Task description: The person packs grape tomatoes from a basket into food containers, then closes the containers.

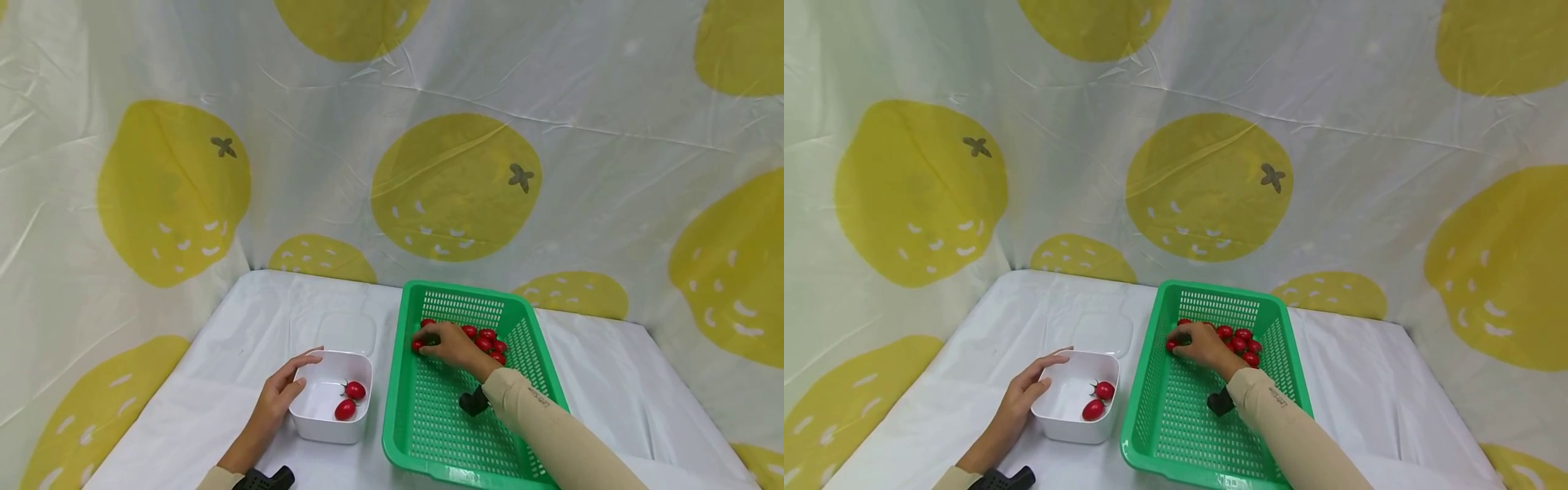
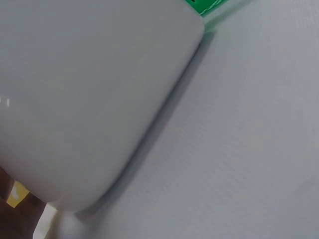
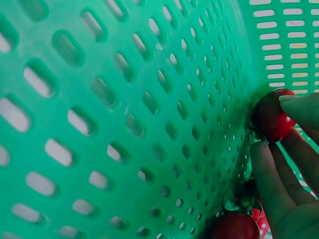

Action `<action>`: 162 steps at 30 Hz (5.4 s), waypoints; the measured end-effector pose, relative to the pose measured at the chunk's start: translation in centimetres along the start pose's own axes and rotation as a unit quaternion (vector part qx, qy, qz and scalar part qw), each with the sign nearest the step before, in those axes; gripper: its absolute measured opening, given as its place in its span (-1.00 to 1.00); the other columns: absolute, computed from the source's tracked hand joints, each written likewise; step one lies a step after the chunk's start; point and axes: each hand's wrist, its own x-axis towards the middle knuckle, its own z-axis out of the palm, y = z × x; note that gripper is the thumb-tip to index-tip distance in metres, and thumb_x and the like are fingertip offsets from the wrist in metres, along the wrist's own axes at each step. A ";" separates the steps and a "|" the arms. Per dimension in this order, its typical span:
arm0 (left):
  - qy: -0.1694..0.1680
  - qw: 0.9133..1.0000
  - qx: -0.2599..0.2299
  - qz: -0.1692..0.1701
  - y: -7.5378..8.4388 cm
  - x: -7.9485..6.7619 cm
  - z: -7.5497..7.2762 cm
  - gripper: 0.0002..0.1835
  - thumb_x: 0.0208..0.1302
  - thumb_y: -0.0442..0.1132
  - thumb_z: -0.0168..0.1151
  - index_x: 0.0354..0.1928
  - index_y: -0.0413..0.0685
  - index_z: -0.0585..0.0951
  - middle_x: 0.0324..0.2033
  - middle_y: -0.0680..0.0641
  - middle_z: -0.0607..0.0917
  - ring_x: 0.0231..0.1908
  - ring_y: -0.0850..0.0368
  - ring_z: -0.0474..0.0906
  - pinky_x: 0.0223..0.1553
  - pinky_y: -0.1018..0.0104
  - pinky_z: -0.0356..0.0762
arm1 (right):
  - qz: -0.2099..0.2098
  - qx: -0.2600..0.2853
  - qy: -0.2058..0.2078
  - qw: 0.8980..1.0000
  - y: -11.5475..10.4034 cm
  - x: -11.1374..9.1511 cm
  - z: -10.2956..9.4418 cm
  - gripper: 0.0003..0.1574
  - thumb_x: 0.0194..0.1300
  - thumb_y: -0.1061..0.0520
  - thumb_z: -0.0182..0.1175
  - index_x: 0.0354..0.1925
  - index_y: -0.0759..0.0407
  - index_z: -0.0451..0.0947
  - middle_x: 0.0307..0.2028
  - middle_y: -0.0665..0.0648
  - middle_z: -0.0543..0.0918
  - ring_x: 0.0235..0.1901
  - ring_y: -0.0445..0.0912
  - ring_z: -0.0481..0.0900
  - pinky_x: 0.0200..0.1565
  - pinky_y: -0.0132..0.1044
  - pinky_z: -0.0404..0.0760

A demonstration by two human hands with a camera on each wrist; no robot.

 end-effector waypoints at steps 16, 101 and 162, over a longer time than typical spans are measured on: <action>0.001 1.000 -0.001 -0.006 -0.3 0.1 -0.1 -0.61 0.40 -0.49 -0.15 0.21 -0.24 0.45 0.31 -0.22 0.39 0.37 0.22 0.20 0.30 0.60 0.03 | -0.018 -0.008 0.012 1.000 -0.2 0.1 0.2 -0.67 0.18 0.27 0.33 -0.04 0.21 0.62 -0.12 0.12 0.68 -0.11 0.01 0.63 -0.04 -0.07 0.61; 0.003 1.000 -0.004 0.007 -0.2 0.0 0.3 -0.60 0.39 -0.52 -0.16 0.20 -0.25 0.46 0.30 -0.25 0.40 0.37 0.19 0.20 0.30 0.59 0.04 | -0.160 0.062 0.039 0.984 -10.9 -0.7 1.1 -0.60 0.27 0.13 0.30 0.08 0.09 0.61 -0.11 -0.04 0.70 -0.14 -0.19 0.63 -0.17 -0.33 0.65; -0.009 1.000 -0.001 0.018 -0.6 0.1 -0.1 -0.61 0.38 -0.53 -0.18 0.20 -0.36 0.42 0.30 -0.29 0.39 0.38 0.18 0.20 0.31 0.57 0.04 | -0.220 0.067 -0.014 0.973 -11.6 -0.4 4.0 -0.57 0.26 0.12 0.30 0.11 0.11 0.60 -0.08 -0.01 0.70 -0.14 -0.25 0.63 -0.07 -0.32 0.63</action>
